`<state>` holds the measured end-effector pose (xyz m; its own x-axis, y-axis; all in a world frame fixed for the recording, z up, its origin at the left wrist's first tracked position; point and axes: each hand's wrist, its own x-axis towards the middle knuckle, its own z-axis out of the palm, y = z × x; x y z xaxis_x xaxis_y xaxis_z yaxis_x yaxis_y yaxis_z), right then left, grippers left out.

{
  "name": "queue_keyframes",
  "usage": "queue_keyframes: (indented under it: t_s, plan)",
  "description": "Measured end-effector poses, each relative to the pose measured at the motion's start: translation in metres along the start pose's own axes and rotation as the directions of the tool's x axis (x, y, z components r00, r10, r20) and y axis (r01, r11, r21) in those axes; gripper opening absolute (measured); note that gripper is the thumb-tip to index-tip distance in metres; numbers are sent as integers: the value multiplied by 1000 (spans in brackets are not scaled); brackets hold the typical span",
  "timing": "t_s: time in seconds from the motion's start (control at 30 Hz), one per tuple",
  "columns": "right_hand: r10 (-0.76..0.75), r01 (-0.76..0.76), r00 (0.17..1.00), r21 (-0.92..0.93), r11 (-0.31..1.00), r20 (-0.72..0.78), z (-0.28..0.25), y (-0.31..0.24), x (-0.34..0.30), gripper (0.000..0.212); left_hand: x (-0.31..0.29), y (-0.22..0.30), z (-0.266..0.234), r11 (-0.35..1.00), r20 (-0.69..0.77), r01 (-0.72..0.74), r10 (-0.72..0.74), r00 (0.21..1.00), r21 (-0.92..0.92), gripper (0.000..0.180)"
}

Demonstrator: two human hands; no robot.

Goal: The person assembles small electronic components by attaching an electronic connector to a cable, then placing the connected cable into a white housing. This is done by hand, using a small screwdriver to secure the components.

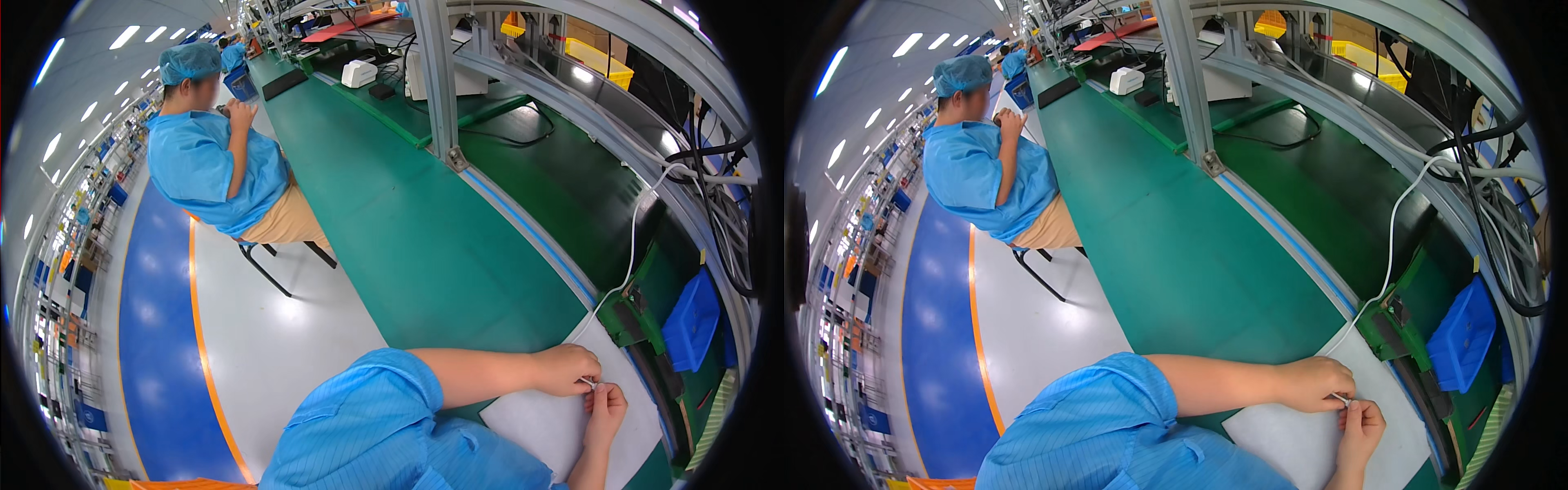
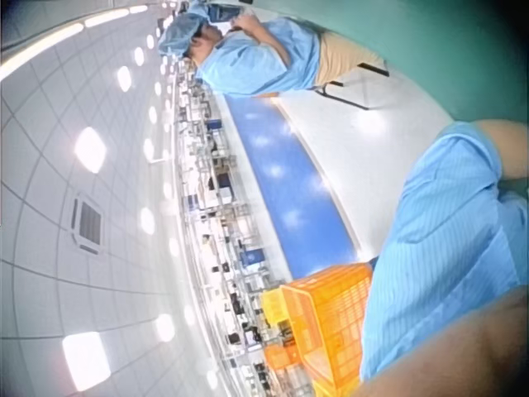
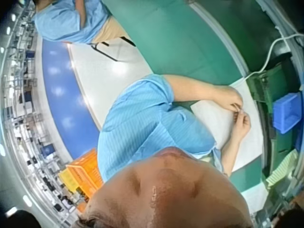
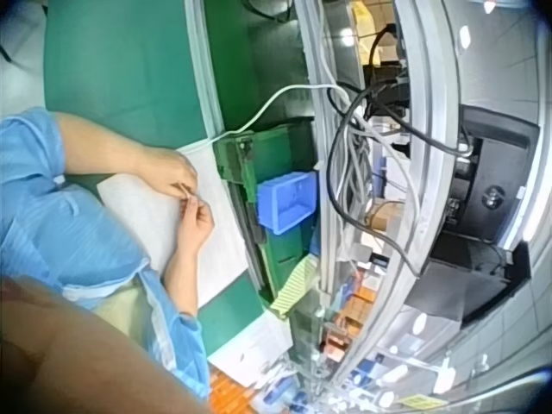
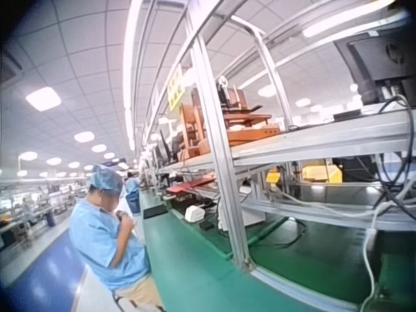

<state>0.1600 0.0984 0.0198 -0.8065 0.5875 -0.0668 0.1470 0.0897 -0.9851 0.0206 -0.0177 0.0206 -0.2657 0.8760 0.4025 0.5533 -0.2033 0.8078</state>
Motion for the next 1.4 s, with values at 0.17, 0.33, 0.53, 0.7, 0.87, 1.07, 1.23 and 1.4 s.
queue_keyframes:
  t_s: [0.17,0.33,0.53,0.7,0.87,1.07,1.23,1.4]
  plan:
    - [-11,10,1000,14,1000,13,-1,1,1,21,-1,0,0,1000,-11,-2,2,1000,-4,10]
    - [6,-6,1000,22,1000,1,-1,1,1,21,0,-1,0,1000,-11,-14,14,1000,3,10]
    - [-10,10,1000,-2,1000,5,-1,-1,2,20,0,-1,0,1000,6,5,-5,1000,0,10]
    - [-22,22,1000,23,1000,19,-1,-2,3,20,0,2,-1,999,12,21,-20,1000,-28,11]
    - [1,-1,1000,1,1000,13,0,-4,3,20,0,0,-1,1000,8,-1,1,1000,-11,12]
    - [4,-4,1000,33,999,6,-2,-1,3,17,1,2,-1,999,24,17,-17,1000,-36,11]
    - [-29,32,997,33,999,-70,6,-6,0,14,1,-5,3,999,-15,6,-5,1000,43,13]
    - [-18,18,1000,11,1000,9,-2,-1,1,16,1,-1,0,996,27,40,-43,999,85,18]
